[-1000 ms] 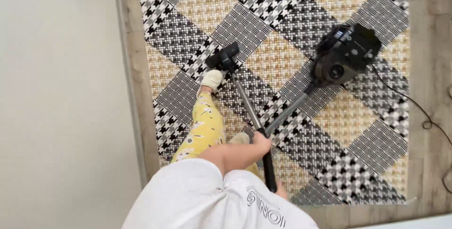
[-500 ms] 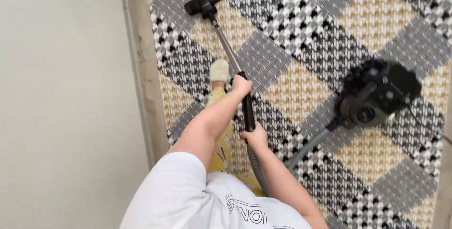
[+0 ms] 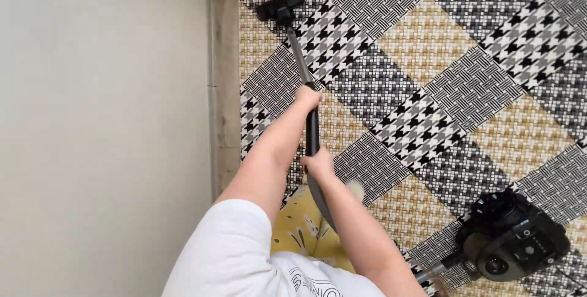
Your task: Vacuuming the floor and rugs in various rooms using a canister vacuum cleaner.
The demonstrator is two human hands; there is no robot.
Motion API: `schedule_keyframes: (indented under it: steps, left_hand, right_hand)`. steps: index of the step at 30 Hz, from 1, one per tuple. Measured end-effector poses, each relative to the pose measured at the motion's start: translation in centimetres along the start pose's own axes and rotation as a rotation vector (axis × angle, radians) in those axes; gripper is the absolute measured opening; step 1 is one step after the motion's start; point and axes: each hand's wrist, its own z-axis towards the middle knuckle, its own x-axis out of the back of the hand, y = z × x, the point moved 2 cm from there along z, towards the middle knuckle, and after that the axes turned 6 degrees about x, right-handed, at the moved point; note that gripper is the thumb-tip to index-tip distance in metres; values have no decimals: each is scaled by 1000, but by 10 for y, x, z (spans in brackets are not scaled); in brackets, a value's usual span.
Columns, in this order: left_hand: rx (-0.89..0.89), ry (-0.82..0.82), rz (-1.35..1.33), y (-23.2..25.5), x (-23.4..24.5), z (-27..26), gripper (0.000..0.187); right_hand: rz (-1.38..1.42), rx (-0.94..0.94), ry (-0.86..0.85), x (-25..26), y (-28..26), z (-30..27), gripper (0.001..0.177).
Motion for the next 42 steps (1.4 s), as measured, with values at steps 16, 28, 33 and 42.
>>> schedule_keyframes:
  steps: [16, 28, 33, 42]
  left_hand:
    - [20, 67, -753, 113, 73, 110, 14]
    - [-167, -58, -497, 128, 5, -132, 22]
    - [-105, -274, -427, 134, -57, -227, 31]
    - [-126, -521, -198, 114, -133, -317, 32]
  right_hand:
    - [-422, 97, -48, 58, -174, 200, 53]
    - [-168, 38, 80, 163, -144, -9, 58]
    - [-82, -67, 170, 207, -99, -94, 57]
    - [77, -235, 433, 201, -20, -167, 54]
